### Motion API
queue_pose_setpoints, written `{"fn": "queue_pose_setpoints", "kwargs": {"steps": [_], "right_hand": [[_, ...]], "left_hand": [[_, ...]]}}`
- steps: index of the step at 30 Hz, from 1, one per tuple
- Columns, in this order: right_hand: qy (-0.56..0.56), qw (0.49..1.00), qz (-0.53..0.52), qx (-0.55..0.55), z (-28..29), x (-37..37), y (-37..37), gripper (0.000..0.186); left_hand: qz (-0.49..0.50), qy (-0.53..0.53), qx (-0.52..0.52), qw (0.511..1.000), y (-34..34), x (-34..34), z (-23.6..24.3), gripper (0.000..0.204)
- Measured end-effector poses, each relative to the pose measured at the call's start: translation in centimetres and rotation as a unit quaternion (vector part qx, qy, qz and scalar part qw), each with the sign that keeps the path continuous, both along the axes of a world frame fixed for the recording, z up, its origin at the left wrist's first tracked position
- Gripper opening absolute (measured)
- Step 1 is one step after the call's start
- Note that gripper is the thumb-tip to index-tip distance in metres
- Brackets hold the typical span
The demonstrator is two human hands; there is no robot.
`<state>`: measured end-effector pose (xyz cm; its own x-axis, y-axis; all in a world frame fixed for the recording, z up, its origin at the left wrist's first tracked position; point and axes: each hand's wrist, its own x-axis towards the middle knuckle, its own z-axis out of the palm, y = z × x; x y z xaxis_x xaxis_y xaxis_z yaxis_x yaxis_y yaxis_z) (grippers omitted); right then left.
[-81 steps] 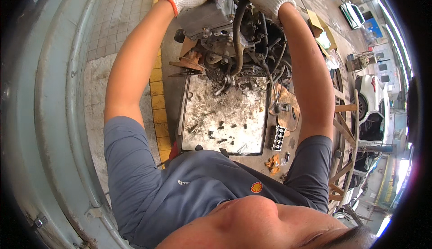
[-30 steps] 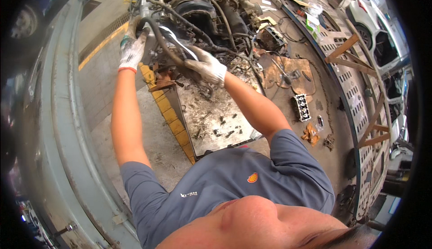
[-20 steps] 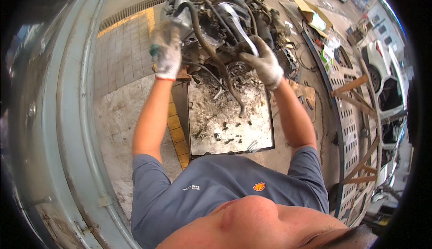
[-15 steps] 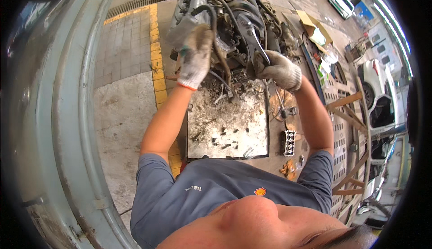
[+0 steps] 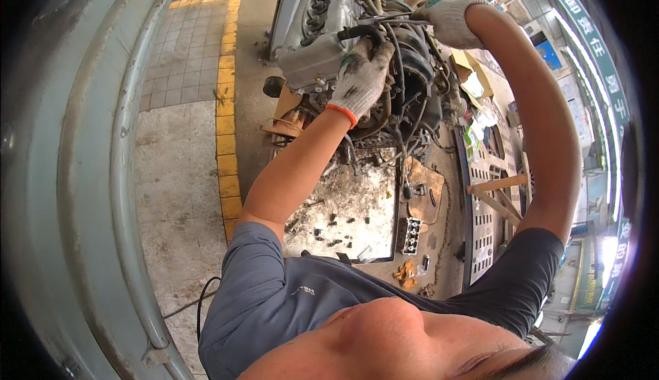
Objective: The person works on a car engine mounted on a stand, using a wrench to loosen bolts and a pair of pliers to remove hoses and connectors. The person repeatedly adjusts components and removes parts from the engine.
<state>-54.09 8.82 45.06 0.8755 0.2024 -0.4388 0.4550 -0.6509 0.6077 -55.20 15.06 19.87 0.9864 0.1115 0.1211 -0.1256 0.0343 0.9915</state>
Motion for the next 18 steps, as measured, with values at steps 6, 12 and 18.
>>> {"fn": "queue_pose_setpoints", "kwargs": {"steps": [6, 12, 18], "right_hand": [[0.03, 0.995, 0.062, -0.065, -1.0, 4.9, -0.4, 0.076], [0.088, 0.991, 0.058, -0.085, 0.1, 6.8, 1.6, 0.07], [0.134, 0.987, 0.014, -0.084, 0.5, 8.2, 1.8, 0.065]], "left_hand": [[-0.034, 0.018, -0.046, 0.998, 0.8, 0.7, -0.2, 0.057], [-0.039, -0.028, 0.005, 0.999, 2.2, -0.3, 0.9, 0.052], [-0.034, -0.039, -0.003, 0.999, 2.6, -1.1, 2.0, 0.039]]}}
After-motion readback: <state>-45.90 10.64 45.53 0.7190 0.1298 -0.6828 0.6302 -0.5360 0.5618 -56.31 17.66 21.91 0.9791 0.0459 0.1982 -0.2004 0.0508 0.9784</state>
